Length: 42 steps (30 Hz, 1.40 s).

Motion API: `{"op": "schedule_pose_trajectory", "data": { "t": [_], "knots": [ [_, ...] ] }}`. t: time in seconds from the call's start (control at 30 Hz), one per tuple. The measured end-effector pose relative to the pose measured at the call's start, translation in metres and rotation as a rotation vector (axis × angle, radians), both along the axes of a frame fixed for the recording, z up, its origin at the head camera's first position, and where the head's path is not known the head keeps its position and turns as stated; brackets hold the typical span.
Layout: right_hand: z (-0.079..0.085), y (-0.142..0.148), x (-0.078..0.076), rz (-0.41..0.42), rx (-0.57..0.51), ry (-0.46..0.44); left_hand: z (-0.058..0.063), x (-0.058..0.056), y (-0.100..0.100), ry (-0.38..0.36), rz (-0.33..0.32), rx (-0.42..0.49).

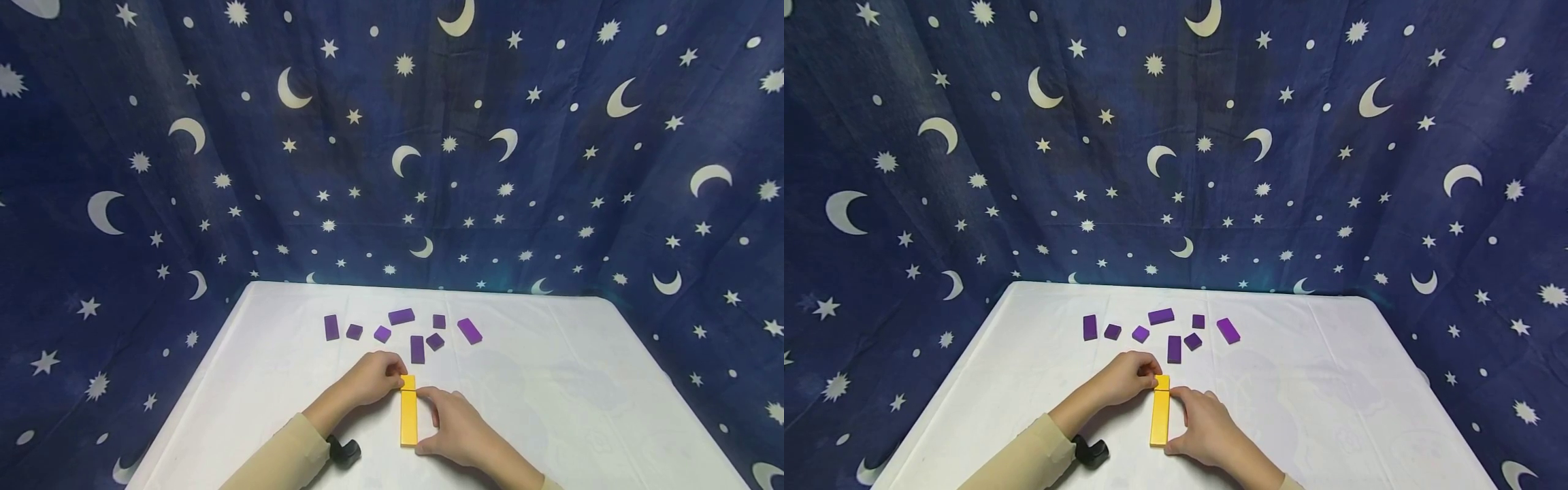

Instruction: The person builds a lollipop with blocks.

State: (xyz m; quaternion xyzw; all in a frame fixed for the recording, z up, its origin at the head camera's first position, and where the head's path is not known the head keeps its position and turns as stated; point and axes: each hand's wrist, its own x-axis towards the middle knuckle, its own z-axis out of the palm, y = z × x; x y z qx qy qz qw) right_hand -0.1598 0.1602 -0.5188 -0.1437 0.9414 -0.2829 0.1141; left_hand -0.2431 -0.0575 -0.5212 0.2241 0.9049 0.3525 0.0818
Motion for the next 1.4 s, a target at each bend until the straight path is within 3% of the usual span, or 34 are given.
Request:
{"op": "schedule_pose_trajectory", "data": {
  "t": [1.4],
  "knots": [
    [0.0005,-0.0008,0.0012,-0.011,0.007,0.016,0.0027,0.0048,-0.0041,-0.019,0.014,0.008]
  ]
}}
